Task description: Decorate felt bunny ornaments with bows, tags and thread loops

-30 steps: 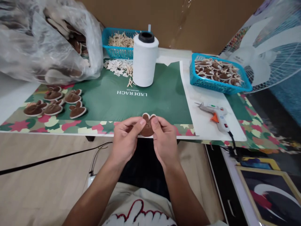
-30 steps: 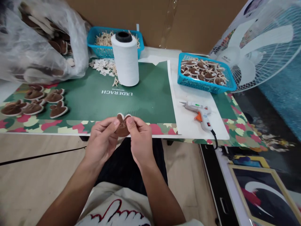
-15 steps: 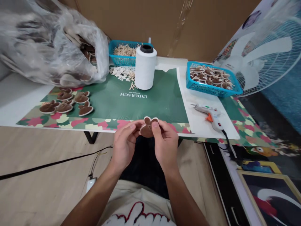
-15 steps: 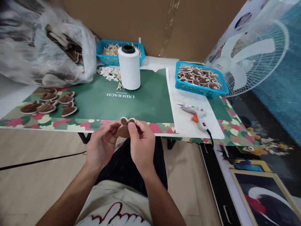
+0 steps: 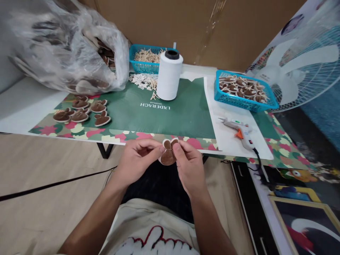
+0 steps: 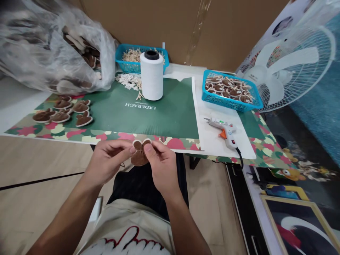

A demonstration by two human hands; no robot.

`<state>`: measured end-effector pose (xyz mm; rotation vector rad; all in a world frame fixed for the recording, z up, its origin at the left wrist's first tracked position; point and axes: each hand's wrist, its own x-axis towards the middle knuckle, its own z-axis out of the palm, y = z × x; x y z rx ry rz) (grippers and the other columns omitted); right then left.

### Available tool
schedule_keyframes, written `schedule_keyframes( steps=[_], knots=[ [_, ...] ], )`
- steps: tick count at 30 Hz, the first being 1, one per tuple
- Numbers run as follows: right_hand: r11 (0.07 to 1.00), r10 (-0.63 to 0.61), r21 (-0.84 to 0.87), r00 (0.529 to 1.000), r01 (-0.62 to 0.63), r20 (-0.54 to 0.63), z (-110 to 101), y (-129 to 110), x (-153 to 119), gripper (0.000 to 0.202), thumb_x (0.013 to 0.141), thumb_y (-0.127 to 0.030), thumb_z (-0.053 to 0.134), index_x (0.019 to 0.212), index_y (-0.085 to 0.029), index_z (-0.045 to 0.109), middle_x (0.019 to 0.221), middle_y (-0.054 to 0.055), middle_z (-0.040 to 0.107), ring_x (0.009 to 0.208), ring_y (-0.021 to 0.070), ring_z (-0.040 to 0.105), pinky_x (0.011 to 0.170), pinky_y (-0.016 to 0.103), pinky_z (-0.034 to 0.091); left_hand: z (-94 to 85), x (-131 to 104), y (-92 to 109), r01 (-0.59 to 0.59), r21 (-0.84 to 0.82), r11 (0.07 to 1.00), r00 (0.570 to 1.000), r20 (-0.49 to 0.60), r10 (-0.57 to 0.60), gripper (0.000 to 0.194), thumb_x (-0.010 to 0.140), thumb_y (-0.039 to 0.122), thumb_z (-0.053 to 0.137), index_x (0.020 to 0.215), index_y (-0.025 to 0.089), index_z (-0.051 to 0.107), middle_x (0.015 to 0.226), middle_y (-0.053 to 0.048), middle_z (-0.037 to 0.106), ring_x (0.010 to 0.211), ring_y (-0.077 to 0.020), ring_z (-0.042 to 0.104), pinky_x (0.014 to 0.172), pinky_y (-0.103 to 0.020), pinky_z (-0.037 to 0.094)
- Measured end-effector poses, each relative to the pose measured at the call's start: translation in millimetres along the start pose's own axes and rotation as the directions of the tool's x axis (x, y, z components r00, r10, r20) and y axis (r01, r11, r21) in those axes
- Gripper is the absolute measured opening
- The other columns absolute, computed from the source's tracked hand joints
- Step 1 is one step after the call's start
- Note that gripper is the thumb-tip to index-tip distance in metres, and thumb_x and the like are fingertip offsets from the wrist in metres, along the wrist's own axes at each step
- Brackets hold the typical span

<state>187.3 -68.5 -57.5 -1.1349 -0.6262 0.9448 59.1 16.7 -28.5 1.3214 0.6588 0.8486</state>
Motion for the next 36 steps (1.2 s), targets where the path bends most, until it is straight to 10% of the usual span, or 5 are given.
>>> schedule_keyframes(
  steps=[23, 32, 36],
  knots=[
    [0.993, 0.077, 0.086, 0.996, -0.081, 0.05, 4, -2, -15, 0.026, 0.09, -0.051, 0.078, 0.099, -0.027, 0.08, 0.094, 0.002, 0.075, 0.087, 0.0167, 0.068, 0.084, 0.032, 0.057, -9.9, 9, -23, -0.212, -0.003, 0.977, 0.966, 0.153, 0.209, 0.012, 0.076, 0.036, 0.092, 0.08, 0.026, 0.086, 0.079, -0.009, 0.077, 0.07, -0.0182, 0.066, 0.066, -0.031, 0.055],
    [0.998, -0.038, -0.042, 0.999, 0.039, 0.026, 2, -12, -20, 0.015, 0.092, -0.041, 0.077, 0.097, -0.027, 0.081, 0.088, 0.0, 0.072, 0.082, 0.0157, 0.066, 0.078, 0.03, 0.056, -1.1, 16, -20, 0.228, -0.162, 0.96, 0.948, 0.26, -0.182, 0.03, 0.062, 0.036, 0.099, 0.065, 0.019, 0.074, 0.061, 0.0, 0.064, 0.053, -0.0096, 0.055, 0.053, -0.021, 0.046],
    [0.967, -0.165, -0.207, 0.983, 0.146, -0.079, 3, -12, -18, 0.01, 0.094, -0.033, 0.074, 0.098, -0.026, 0.08, 0.093, 0.002, 0.071, 0.084, 0.0166, 0.066, 0.075, 0.031, 0.055, 0.9, 11, -18, 0.21, -0.095, 0.973, 0.966, 0.171, -0.192, 0.026, 0.069, 0.037, 0.096, 0.075, 0.02, 0.078, 0.068, -0.001, 0.067, 0.06, -0.0116, 0.058, 0.056, -0.021, 0.048]
  ],
)
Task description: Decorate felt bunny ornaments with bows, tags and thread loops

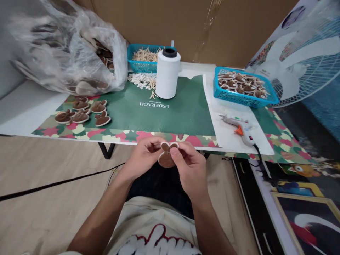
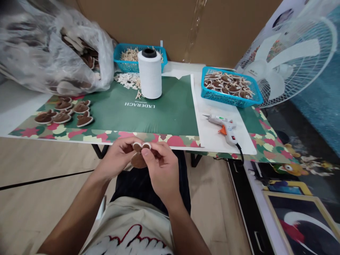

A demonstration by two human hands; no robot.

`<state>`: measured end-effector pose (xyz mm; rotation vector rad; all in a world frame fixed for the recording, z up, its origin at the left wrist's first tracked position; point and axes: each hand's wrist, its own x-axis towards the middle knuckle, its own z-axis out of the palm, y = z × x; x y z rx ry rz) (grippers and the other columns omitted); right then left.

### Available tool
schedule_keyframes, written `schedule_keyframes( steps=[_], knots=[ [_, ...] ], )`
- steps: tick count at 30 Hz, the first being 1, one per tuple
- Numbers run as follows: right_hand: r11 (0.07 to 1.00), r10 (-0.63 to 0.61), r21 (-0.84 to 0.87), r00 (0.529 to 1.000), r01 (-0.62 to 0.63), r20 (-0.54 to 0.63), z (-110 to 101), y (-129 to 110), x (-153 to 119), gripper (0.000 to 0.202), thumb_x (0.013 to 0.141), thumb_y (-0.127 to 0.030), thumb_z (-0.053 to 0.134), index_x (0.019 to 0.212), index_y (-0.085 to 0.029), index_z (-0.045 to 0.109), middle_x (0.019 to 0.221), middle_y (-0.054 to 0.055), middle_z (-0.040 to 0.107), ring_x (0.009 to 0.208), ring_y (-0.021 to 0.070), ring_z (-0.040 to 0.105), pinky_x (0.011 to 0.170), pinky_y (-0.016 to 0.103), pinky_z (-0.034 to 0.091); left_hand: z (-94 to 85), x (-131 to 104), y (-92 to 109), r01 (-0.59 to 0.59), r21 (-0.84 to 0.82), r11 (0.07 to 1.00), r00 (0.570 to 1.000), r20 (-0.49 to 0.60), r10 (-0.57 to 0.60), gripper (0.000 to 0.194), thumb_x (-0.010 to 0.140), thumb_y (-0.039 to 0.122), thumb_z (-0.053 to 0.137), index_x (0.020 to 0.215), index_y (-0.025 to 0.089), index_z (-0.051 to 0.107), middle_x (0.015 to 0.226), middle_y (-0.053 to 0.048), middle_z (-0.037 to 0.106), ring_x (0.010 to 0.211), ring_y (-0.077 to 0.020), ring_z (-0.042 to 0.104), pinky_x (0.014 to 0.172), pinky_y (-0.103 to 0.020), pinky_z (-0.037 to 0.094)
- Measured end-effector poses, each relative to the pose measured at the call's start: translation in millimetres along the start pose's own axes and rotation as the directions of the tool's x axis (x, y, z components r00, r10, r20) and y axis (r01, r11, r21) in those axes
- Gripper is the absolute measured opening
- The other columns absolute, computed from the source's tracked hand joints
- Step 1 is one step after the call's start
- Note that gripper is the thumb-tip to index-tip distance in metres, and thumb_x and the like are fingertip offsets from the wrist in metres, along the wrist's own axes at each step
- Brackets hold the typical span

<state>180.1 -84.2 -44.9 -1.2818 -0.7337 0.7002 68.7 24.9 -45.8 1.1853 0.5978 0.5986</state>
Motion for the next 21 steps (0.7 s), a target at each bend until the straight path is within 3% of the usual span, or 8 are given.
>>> schedule_keyframes(
  steps=[4, 8, 11, 13, 15, 18, 21],
  knots=[
    [0.993, -0.091, -0.077, 0.994, 0.086, -0.054, 1, 4, 0, 0.01, 0.096, -0.028, 0.071, 0.102, -0.027, 0.079, 0.098, 0.003, 0.072, 0.089, 0.0166, 0.069, 0.079, 0.031, 0.057, 6.1, -13, 0, -0.043, -0.055, 0.998, 0.996, -0.087, 0.038, 0.036, 0.09, 0.055, 0.076, 0.087, 0.02, 0.082, 0.078, -0.007, 0.073, 0.071, -0.0158, 0.066, 0.068, -0.026, 0.057],
    [0.974, -0.167, -0.171, 0.982, 0.15, -0.084, 3, 6, -2, 0.008, 0.095, -0.026, 0.071, 0.097, -0.024, 0.079, 0.095, 0.003, 0.074, 0.087, 0.0163, 0.069, 0.077, 0.029, 0.056, 16.6, -22, -5, -0.092, 0.029, 0.995, 0.985, -0.142, 0.095, 0.02, 0.081, 0.037, 0.089, 0.08, 0.018, 0.081, 0.073, -0.002, 0.071, 0.068, -0.0127, 0.063, 0.068, -0.024, 0.055],
    [0.999, 0.037, 0.038, 0.998, -0.034, -0.056, 5, 12, 0, 0.019, 0.098, -0.037, 0.068, 0.093, -0.022, 0.078, 0.089, 0.002, 0.074, 0.08, 0.0163, 0.068, 0.073, 0.03, 0.056, 21.0, -22, -17, -0.137, -0.018, 0.99, 0.973, -0.19, 0.132, 0.02, 0.085, 0.035, 0.086, 0.077, 0.018, 0.08, 0.066, 0.001, 0.065, 0.062, -0.01, 0.055, 0.061, -0.022, 0.05],
    [0.943, 0.206, 0.256, 0.977, -0.214, 0.059, 8, 18, 4, 0.026, 0.098, -0.044, 0.067, 0.091, -0.021, 0.076, 0.086, 0.003, 0.074, 0.076, 0.0167, 0.067, 0.071, 0.031, 0.056, 21.1, -19, -25, -0.16, -0.077, 0.984, 0.966, -0.215, 0.141, 0.019, 0.087, 0.036, 0.084, 0.079, 0.019, 0.08, 0.067, 0.002, 0.064, 0.061, -0.0096, 0.053, 0.059, -0.022, 0.048],
    [0.862, 0.296, 0.384, 0.943, -0.332, 0.152, 10, 24, 9, 0.027, 0.095, -0.047, 0.069, 0.091, -0.021, 0.075, 0.085, 0.003, 0.074, 0.075, 0.0179, 0.068, 0.07, 0.033, 0.057, 19.5, -17, -30, -0.176, -0.09, 0.98, 0.958, -0.246, 0.149, 0.019, 0.087, 0.037, 0.084, 0.079, 0.02, 0.08, 0.07, 0.001, 0.066, 0.063, -0.0099, 0.053, 0.059, -0.022, 0.047],
    [0.868, 0.309, 0.366, 0.942, -0.336, 0.133, 13, 27, 12, 0.032, 0.095, -0.051, 0.066, 0.093, -0.021, 0.074, 0.087, 0.004, 0.074, 0.079, 0.0191, 0.068, 0.074, 0.034, 0.058, 15.7, -15, -30, -0.158, -0.002, 0.987, 0.949, -0.275, 0.151, 0.024, 0.088, 0.039, 0.083, 0.076, 0.019, 0.079, 0.071, 0.0, 0.068, 0.064, -0.0106, 0.054, 0.062, -0.023, 0.047],
    [0.972, 0.208, 0.109, 0.978, -0.208, 0.009, 12, 23, 9, 0.031, 0.096, -0.05, 0.066, 0.097, -0.02, 0.076, 0.089, 0.004, 0.073, 0.082, 0.0184, 0.067, 0.079, 0.033, 0.055, 12.6, -16, -25, -0.108, 0.056, 0.993, 0.956, -0.267, 0.12, 0.034, 0.09, 0.047, 0.08, 0.075, 0.017, 0.079, 0.072, -0.002, 0.069, 0.068, -0.0121, 0.057, 0.068, -0.024, 0.05]
  ],
)
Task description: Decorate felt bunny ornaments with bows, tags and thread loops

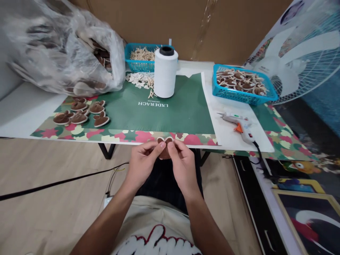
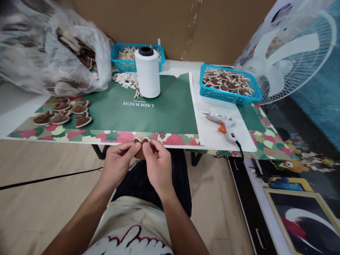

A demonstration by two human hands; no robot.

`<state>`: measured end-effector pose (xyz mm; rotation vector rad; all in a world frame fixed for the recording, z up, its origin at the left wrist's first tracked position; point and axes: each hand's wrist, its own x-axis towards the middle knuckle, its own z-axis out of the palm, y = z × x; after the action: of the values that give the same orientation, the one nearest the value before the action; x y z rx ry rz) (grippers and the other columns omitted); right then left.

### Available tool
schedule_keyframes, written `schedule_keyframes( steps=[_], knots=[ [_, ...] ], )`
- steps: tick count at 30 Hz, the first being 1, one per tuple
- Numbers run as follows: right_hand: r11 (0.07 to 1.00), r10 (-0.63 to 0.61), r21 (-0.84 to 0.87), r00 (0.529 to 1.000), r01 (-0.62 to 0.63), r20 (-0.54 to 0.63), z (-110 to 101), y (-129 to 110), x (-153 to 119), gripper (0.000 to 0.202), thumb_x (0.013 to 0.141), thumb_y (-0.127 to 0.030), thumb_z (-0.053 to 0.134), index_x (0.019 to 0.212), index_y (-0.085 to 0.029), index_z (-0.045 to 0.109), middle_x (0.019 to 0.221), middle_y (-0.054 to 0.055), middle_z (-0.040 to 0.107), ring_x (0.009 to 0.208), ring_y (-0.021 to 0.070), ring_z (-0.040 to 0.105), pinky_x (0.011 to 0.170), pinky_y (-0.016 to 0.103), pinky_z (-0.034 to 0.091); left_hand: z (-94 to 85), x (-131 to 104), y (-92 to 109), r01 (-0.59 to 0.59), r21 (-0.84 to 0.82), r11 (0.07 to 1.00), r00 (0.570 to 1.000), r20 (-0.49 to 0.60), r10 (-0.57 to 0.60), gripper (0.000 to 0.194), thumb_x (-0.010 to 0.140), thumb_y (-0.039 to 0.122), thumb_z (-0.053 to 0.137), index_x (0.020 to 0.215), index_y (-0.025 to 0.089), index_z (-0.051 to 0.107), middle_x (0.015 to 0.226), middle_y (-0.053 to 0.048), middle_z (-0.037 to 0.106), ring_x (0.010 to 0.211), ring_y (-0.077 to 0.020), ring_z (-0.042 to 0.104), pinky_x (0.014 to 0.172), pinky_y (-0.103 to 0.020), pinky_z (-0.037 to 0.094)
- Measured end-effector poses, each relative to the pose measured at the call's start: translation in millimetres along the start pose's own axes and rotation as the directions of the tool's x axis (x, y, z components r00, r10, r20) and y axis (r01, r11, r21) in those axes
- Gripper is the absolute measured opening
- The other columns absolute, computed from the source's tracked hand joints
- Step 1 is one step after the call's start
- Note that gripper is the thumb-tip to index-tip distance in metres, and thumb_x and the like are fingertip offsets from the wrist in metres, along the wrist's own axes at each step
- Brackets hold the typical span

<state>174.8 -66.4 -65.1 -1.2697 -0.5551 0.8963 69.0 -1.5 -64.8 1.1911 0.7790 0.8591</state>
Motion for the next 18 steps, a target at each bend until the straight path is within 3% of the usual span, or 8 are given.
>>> schedule_keyframes(
  steps=[3, 5, 8, 11, 13, 15, 18],
  knots=[
    [0.968, -0.125, -0.226, 0.99, 0.108, -0.062, -1, -6, -5, 0.025, 0.095, -0.043, 0.068, 0.092, -0.02, 0.076, 0.086, 0.003, 0.07, 0.079, 0.0169, 0.063, 0.075, 0.03, 0.052, -1.7, -2, 3, 0.039, -0.1, 0.994, 0.999, 0.025, -0.036, 0.046, 0.091, 0.061, 0.073, 0.082, 0.017, 0.082, 0.077, -0.005, 0.072, 0.074, -0.0164, 0.064, 0.076, -0.03, 0.056],
    [0.96, -0.153, -0.243, 0.986, 0.135, -0.058, -2, -7, -7, 0.025, 0.097, -0.041, 0.067, 0.088, -0.02, 0.076, 0.084, 0.002, 0.068, 0.077, 0.0161, 0.061, 0.072, 0.029, 0.05, -1.9, -4, 4, 0.066, -0.125, 0.99, 0.997, 0.053, -0.059, 0.036, 0.083, 0.053, 0.084, 0.088, 0.018, 0.084, 0.08, -0.005, 0.073, 0.076, -0.0169, 0.066, 0.079, -0.03, 0.057],
    [0.996, -0.064, -0.059, 0.998, 0.063, -0.016, 0, -4, -7, 0.026, 0.096, -0.042, 0.069, 0.084, -0.02, 0.077, 0.079, 0.001, 0.066, 0.074, 0.0149, 0.059, 0.07, 0.029, 0.051, -1.5, -6, 4, 0.093, -0.139, 0.986, 0.994, 0.078, -0.083, 0.024, 0.073, 0.035, 0.095, 0.087, 0.019, 0.084, 0.075, -0.002, 0.072, 0.07, -0.0117, 0.062, 0.071, -0.023, 0.054],
    [0.953, 0.111, 0.275, 0.991, -0.128, 0.076, 4, 2, -5, 0.022, 0.093, -0.042, 0.074, 0.086, -0.021, 0.079, 0.081, 0.001, 0.069, 0.073, 0.0144, 0.06, 0.068, 0.029, 0.053, -2.1, -6, 4, 0.141, -0.233, 0.962, 0.989, 0.084, -0.124, 0.022, 0.075, 0.038, 0.093, 0.083, 0.019, 0.084, 0.07, -0.001, 0.069, 0.065, -0.0095, 0.057, 0.063, -0.021, 0.048],
    [0.9, 0.171, 0.381, 0.977, -0.209, 0.13, 7, 4, -3, 0.02, 0.09, -0.041, 0.077, 0.089, -0.021, 0.08, 0.088, 0.002, 0.074, 0.076, 0.0152, 0.064, 0.068, 0.029, 0.056, -4.1, -4, 4, 0.155, -0.262, 0.952, 0.987, 0.075, -0.14, 0.023, 0.074, 0.039, 0.093, 0.081, 0.019, 0.085, 0.07, -0.001, 0.07, 0.065, -0.0097, 0.057, 0.062, -0.021, 0.048],
    [0.899, 0.167, 0.382, 0.975, -0.213, 0.149, 10, 4, -3, 0.023, 0.091, -0.044, 0.076, 0.092, -0.021, 0.081, 0.092, 0.003, 0.077, 0.08, 0.0165, 0.068, 0.071, 0.03, 0.059, -7.8, -3, 4, 0.124, -0.243, 0.962, 0.992, 0.05, -0.116, 0.021, 0.076, 0.039, 0.093, 0.084, 0.02, 0.085, 0.073, -0.001, 0.071, 0.067, -0.0099, 0.058, 0.065, -0.021, 0.049],
    [0.963, 0.088, 0.247, 0.991, -0.11, 0.098, 12, 1, -4, 0.024, 0.092, -0.043, 0.076, 0.104, -0.023, 0.08, 0.103, 0.004, 0.08, 0.091, 0.0187, 0.073, 0.083, 0.033, 0.062, -15.5, -2, 6, 0.076, -0.169, 0.983, 0.997, 0.019, -0.074, 0.02, 0.083, 0.041, 0.088, 0.091, 0.022, 0.086, 0.075, -0.001, 0.072, 0.071, -0.0101, 0.06, 0.071, -0.021, 0.051]
  ],
)
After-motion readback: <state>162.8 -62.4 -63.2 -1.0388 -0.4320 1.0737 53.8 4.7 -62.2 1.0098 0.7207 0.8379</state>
